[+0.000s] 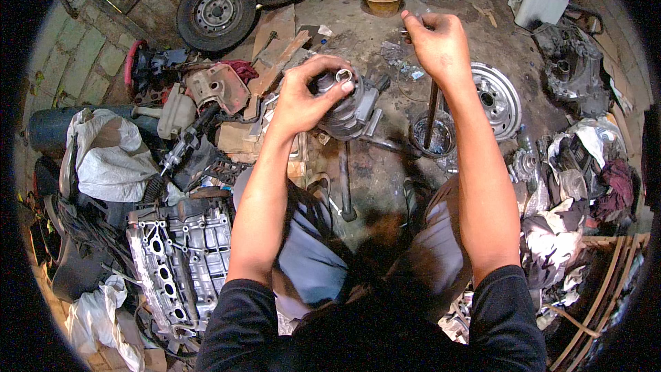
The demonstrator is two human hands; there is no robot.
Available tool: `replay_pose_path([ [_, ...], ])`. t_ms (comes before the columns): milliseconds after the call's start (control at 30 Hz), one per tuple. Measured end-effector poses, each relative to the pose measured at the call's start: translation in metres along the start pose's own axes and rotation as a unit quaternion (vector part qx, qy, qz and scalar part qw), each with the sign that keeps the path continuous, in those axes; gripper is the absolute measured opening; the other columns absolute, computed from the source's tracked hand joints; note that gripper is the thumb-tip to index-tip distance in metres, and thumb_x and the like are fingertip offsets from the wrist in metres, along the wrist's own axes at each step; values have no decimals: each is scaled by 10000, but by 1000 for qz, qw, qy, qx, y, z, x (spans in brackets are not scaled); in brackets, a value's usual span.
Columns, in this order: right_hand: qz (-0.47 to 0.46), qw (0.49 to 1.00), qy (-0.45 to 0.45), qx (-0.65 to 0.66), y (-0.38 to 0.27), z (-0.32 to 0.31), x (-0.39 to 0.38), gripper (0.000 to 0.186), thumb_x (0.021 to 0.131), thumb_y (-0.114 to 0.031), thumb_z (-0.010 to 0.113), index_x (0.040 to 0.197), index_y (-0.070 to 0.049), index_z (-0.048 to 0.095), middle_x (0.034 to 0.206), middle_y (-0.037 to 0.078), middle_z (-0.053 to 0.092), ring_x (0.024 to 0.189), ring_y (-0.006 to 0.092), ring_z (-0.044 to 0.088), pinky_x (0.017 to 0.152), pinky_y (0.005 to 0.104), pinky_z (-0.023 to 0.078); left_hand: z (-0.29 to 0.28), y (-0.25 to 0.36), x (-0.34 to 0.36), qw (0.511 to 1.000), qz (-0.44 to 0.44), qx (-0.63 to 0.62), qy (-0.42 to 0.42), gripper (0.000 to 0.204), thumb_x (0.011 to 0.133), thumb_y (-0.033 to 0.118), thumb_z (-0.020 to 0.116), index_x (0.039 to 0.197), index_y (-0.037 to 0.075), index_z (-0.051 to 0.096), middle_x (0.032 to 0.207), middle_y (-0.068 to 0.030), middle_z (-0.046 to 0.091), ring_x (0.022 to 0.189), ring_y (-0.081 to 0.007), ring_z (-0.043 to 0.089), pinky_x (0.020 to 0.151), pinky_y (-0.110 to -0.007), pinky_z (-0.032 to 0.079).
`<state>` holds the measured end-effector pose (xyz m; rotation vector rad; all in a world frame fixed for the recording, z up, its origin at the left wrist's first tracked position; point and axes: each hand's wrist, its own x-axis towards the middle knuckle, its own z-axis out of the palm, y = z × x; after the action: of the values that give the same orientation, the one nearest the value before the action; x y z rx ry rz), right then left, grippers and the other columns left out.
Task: The person sits on the floor in a cluttered workshop and uses a hammer and a metal rod to strike and adjust a cylindrical mechanical component. The person repeatedly taps the component, rotates it, and repositions the rod to continue the adjustment.
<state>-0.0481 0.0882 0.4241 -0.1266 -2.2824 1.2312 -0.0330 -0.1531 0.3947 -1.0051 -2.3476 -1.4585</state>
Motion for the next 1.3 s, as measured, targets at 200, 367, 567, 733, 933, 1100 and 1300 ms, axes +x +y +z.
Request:
replay_pose_path([
  [200, -69, 997, -31, 28, -1, 3, -2, 409, 861, -376, 661, 851, 33, 666, 839, 279, 667, 813, 413, 668, 748, 446, 502, -2, -2, -1, 1000, -4, 25, -2, 322, 800, 125, 772, 1094, 15, 702, 1033, -127, 717, 973, -227, 673, 918, -335, 494],
  [367, -89, 975, -166, 115, -13, -5, -11, 342, 931, -307, 618, 980, 31, 599, 879, 182, 637, 837, 285, 611, 773, 388, 469, -3, -3, 1, 998, 59, -4, -3, 298, 818, 127, 765, 1082, 2, 706, 1012, -126, 720, 954, -226, 678, 899, -340, 502],
  [567, -184, 960, -190, 95, -28, -4, -34, 223, 928, -179, 632, 943, 36, 575, 904, 238, 662, 880, 359, 650, 794, 417, 488, -4, -10, -1, 1000, 0, -20, 0, 301, 810, 154, 782, 1049, -14, 709, 993, -148, 721, 916, -229, 686, 854, -341, 512],
  [733, -170, 959, -222, 47, -47, -6, -44, 218, 915, -159, 651, 936, 47, 583, 894, 252, 670, 886, 373, 670, 780, 423, 494, -8, -10, 0, 1000, -3, -22, -11, 316, 800, 170, 796, 1053, 1, 713, 961, -152, 727, 890, -208, 693, 818, -350, 524],
  [933, -184, 949, -256, -14, -64, 2, -38, 200, 903, -128, 640, 923, 66, 593, 888, 275, 669, 885, 387, 688, 747, 441, 504, -8, -13, 4, 998, 3, -66, -18, 313, 785, 189, 809, 1027, 12, 719, 931, -165, 730, 854, -234, 708, 784, -356, 532],
  [1100, -224, 914, -314, -130, -81, 2, -31, 234, 904, -174, 629, 894, 59, 612, 861, 293, 646, 914, 479, 629, 774, 518, 490, -12, -12, 5, 998, 28, -48, -28, 301, 783, 175, 802, 1024, 14, 721, 958, -146, 740, 913, -221, 708, 842, -349, 521],
  [1300, -248, 857, -372, -256, -102, 7, -19, 271, 886, -212, 657, 878, 58, 638, 847, 307, 644, 899, 486, 634, 755, 531, 505, -12, -14, 6, 998, 42, -51, -13, 312, 733, 178, 827, 991, 29, 734, 864, -177, 718, 807, -282, 713, 749, -378, 536],
])
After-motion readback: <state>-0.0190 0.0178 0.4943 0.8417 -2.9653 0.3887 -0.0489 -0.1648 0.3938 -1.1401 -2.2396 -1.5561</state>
